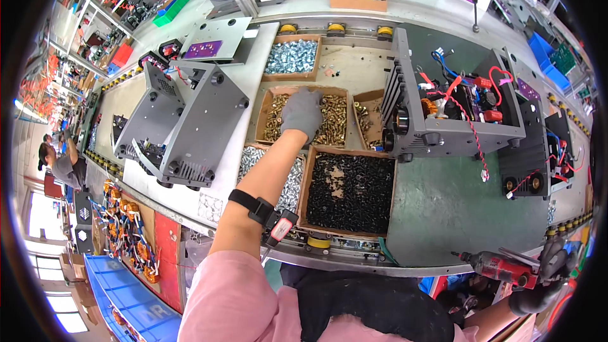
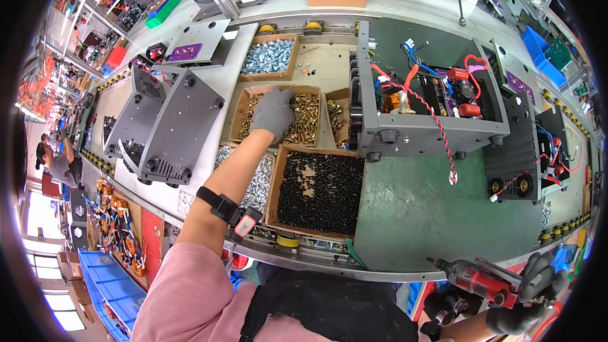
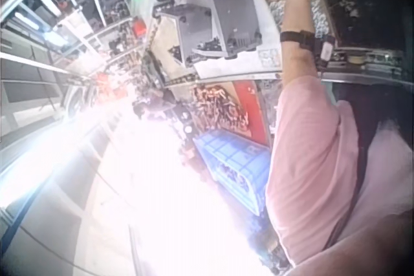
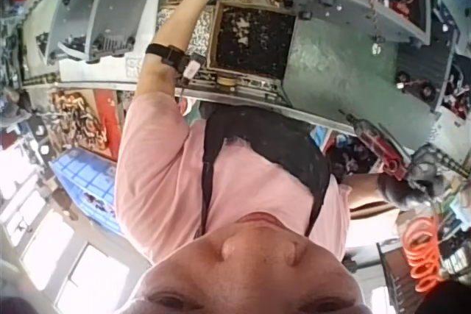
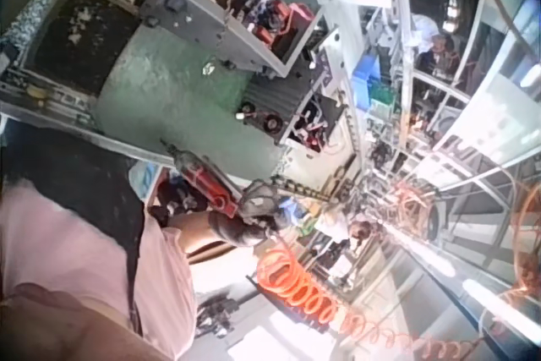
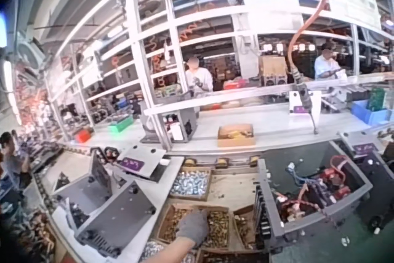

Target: Assembling electronic power supply units by screwing components into metal chassis using an electric screwdriver.

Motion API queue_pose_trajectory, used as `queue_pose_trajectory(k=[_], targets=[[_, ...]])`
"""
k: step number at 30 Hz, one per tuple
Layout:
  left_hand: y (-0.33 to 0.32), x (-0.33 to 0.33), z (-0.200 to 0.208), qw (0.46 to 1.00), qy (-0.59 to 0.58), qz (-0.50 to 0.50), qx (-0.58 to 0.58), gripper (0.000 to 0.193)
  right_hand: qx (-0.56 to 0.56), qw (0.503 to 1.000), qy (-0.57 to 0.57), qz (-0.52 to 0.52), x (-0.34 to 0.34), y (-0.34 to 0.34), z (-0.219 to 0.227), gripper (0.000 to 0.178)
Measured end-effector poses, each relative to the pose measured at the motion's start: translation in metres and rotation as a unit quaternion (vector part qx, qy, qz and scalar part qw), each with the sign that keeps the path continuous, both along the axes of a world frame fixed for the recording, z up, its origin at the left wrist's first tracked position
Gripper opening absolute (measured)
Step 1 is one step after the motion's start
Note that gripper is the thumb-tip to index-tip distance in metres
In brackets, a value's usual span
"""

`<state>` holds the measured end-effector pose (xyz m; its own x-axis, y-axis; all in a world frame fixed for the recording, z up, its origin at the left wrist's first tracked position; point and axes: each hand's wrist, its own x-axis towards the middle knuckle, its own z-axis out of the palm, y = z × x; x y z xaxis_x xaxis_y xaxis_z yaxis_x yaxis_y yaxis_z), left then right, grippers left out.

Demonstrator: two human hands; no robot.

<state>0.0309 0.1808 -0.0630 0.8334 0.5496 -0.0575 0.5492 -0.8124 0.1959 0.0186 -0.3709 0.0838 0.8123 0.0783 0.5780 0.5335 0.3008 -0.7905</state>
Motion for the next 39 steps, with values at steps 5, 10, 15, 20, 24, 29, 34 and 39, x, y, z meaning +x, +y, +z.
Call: queue_pose_trajectory(k=[5, 10, 15, 20, 24, 29, 34, 39], targets=[[0.001, -0.006, 0.003, 1.0, 0.018, -0.002, 0.012, 0.02, -0.123, 0.988, -0.004, 0.088, -0.004, 0.053, -0.021, 0.067], [0.014, -0.02, 0.006, 0.973, -0.078, 0.051, -0.213, 0.018, -0.08, 0.997, -0.001, 0.002, -0.021, 0.083, -0.044, 0.079], [0.052, -0.036, -0.032, 0.516, -0.359, 0.053, -0.776, 0.029, -0.135, 0.989, 0.036, 0.037, -0.016, 0.095, -0.049, 0.075], [0.036, -0.046, -0.007, 0.398, -0.392, 0.072, -0.826, 0.043, -0.083, 0.974, 0.157, 0.139, -0.018, 0.103, -0.065, 0.062], [0.034, -0.043, 0.005, 0.449, -0.375, 0.111, -0.804, 0.036, -0.087, 0.971, 0.16, 0.154, -0.015, 0.103, -0.068, 0.06], [0.0, -0.037, 0.028, 0.982, 0.03, 0.045, -0.181, 0.04, -0.098, 0.973, 0.15, 0.145, -0.019, 0.11, -0.069, 0.056], [-0.005, -0.045, 0.03, 0.986, 0.13, -0.01, -0.105, 0.033, -0.103, 0.972, 0.138, 0.159, -0.027, 0.117, -0.065, 0.051], [0.018, -0.067, 0.022, 0.97, -0.065, 0.086, -0.217, 0.034, -0.098, 0.966, 0.142, 0.192, -0.029, 0.131, -0.054, 0.051]])
